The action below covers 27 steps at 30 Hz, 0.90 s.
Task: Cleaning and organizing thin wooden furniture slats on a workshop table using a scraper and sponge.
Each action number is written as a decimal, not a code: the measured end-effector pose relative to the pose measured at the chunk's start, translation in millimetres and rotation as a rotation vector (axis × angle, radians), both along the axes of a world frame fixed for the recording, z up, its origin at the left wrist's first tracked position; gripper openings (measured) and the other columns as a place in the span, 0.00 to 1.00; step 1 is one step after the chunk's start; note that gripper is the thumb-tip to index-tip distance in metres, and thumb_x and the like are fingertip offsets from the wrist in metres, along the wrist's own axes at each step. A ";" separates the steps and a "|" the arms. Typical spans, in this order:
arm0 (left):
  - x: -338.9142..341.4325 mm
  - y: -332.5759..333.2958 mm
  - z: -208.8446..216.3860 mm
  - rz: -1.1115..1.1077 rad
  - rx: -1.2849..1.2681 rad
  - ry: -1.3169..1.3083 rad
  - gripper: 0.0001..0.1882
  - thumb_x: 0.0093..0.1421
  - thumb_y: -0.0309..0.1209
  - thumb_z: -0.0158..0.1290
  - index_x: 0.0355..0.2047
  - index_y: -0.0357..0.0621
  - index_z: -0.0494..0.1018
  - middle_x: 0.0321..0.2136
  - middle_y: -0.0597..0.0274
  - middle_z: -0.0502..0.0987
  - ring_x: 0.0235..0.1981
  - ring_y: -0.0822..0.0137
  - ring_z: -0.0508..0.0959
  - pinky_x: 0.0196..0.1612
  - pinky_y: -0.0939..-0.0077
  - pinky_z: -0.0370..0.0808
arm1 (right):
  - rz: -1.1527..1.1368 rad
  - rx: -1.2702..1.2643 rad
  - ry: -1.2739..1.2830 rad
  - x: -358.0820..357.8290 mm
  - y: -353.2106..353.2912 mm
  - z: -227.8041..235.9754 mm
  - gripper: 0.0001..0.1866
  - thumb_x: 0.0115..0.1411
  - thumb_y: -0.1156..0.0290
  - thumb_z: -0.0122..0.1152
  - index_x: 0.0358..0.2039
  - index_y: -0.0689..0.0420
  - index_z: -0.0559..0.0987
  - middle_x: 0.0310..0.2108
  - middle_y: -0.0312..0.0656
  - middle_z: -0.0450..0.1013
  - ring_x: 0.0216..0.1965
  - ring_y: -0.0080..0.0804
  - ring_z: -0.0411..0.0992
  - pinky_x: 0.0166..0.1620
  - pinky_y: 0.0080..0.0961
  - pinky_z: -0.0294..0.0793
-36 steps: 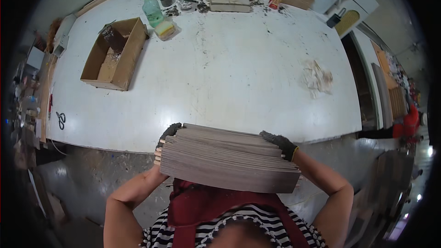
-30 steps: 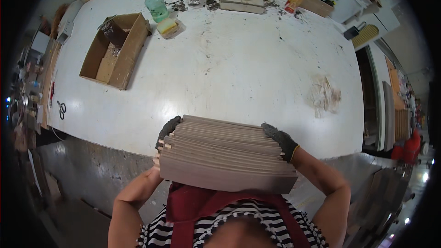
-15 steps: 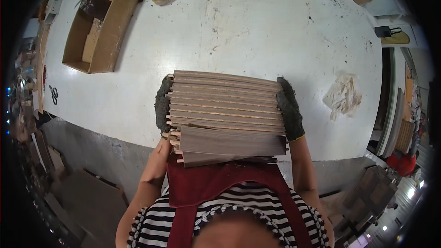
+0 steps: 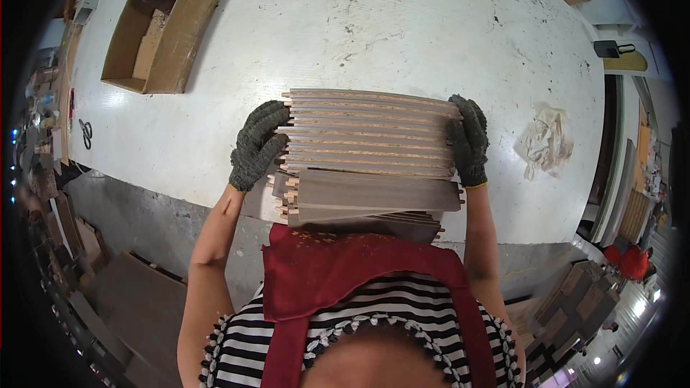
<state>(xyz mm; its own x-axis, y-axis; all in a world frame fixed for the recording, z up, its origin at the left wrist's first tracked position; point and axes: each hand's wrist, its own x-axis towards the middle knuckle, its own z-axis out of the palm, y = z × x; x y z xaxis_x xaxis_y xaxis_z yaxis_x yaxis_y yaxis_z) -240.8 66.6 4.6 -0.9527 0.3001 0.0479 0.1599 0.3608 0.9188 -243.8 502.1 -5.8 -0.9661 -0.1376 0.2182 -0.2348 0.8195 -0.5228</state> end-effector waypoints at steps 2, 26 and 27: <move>2.5 -2.9 0.0 -0.047 -0.127 0.043 0.22 0.62 0.32 0.51 0.57 0.43 0.69 0.59 0.53 0.67 0.61 0.58 0.65 0.61 0.61 0.64 | 0.057 -0.074 0.036 1.5 0.6 4.5 0.25 0.62 0.70 0.56 0.60 0.57 0.67 0.61 0.47 0.63 0.61 0.42 0.61 0.63 0.37 0.59; 102.6 36.6 71.0 0.159 -0.276 -0.162 0.32 0.48 0.33 0.66 0.54 0.42 0.71 0.50 0.54 0.73 0.53 0.56 0.70 0.56 0.62 0.68 | -0.159 -0.584 -0.776 102.6 0.1 71.8 0.36 0.54 0.75 0.66 0.63 0.55 0.63 0.48 0.43 0.71 0.43 0.29 0.72 0.43 0.26 0.77; 102.8 37.3 71.7 0.153 -0.336 -0.128 0.34 0.45 0.35 0.68 0.53 0.41 0.71 0.47 0.52 0.74 0.50 0.55 0.71 0.54 0.61 0.70 | -0.158 -0.584 -0.774 103.5 0.1 72.4 0.36 0.54 0.75 0.66 0.63 0.55 0.63 0.48 0.43 0.71 0.43 0.29 0.72 0.43 0.26 0.77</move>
<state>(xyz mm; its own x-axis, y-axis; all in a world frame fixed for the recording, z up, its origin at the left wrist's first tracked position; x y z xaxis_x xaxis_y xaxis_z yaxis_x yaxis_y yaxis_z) -137.9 103.9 76.3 -0.9796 0.1331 -0.1508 -0.0270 0.6559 0.7544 -140.3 502.2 66.6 -0.8690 -0.0667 -0.4903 0.4332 0.3759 -0.8191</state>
